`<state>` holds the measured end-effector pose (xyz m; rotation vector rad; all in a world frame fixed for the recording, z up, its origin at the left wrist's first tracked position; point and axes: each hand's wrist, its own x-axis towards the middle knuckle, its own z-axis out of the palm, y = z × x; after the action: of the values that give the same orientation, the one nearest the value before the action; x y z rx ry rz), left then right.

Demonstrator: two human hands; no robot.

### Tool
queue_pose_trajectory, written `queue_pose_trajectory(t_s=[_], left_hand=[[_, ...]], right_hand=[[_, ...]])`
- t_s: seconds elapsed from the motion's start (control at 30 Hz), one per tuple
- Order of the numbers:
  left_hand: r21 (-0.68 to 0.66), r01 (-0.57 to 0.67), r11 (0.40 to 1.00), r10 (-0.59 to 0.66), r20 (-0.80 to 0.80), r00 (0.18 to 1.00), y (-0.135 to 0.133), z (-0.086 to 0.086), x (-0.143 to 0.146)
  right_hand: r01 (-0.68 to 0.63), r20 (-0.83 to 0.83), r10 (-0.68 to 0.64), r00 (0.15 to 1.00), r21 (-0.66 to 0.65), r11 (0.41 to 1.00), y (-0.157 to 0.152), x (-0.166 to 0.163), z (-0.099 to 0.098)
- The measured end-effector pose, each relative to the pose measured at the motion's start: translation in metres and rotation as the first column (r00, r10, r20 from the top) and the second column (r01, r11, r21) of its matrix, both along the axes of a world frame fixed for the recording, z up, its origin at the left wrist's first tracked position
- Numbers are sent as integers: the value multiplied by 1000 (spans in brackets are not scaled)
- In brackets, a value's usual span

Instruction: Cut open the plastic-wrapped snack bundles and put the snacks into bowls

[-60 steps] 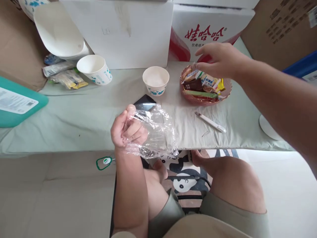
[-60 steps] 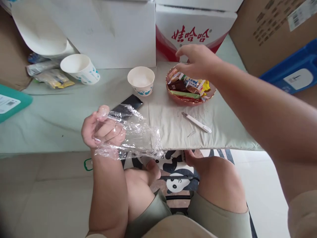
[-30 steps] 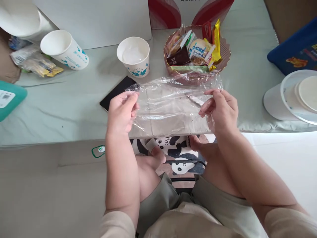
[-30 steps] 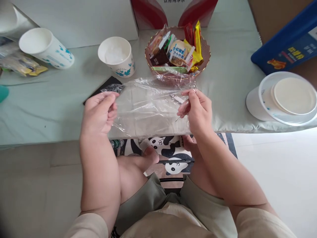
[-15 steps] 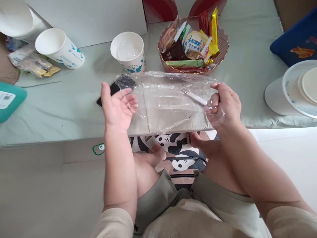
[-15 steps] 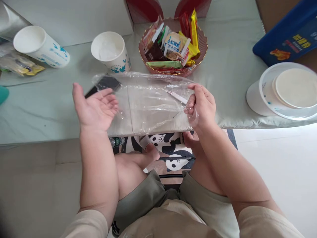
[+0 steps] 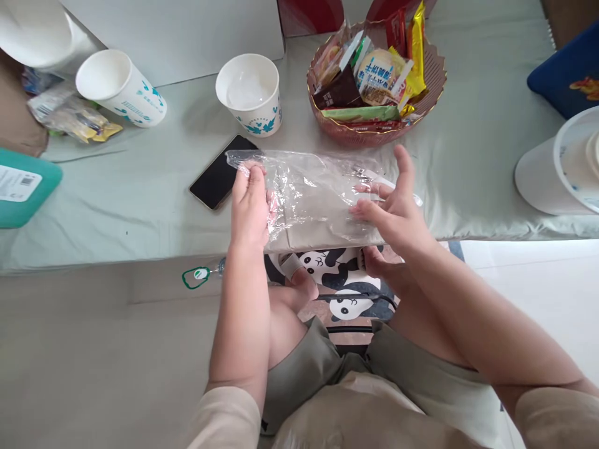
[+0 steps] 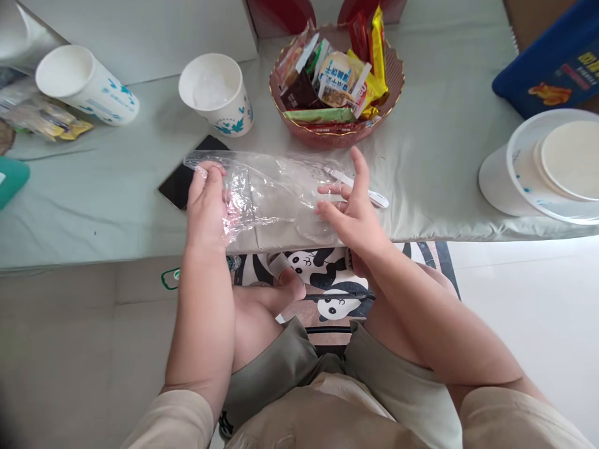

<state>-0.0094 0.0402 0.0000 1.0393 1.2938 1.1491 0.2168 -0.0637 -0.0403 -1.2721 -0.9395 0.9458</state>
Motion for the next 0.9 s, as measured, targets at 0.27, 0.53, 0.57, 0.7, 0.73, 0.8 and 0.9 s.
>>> queue_pose_trajectory(t_s=[0.27, 0.53, 0.57, 0.7, 0.73, 0.8, 0.9], left_hand=[[-60, 159, 985, -164, -99, 981, 4, 19, -25], [-38, 205, 978, -207, -292, 934, 0, 29, -34], [-59, 221, 973, -229, -287, 930, 1, 30, -36], [-189, 282, 940, -330, -315, 890, 3, 35, -46], [-185, 289, 939, -336, -330, 882, 2, 36, -49], [-105, 296, 949, -314, -348, 884, 0, 39, -54], [144, 292, 946, -231, -335, 914, -3, 42, -62]], right_hand=[[137, 76, -139, 987, 33, 990, 10, 19, -5], [219, 121, -217, 969, -4, 976, 6, 14, 18], [222, 115, -221, 969, 3, 975, 6, 12, 19], [255, 120, -260, 958, 55, 965, 5, 10, 24], [258, 120, -265, 957, 74, 963, 5, 10, 25], [251, 116, -265, 957, 126, 960, 4, 10, 26], [213, 95, -239, 966, 230, 950, 1, 10, 29]])
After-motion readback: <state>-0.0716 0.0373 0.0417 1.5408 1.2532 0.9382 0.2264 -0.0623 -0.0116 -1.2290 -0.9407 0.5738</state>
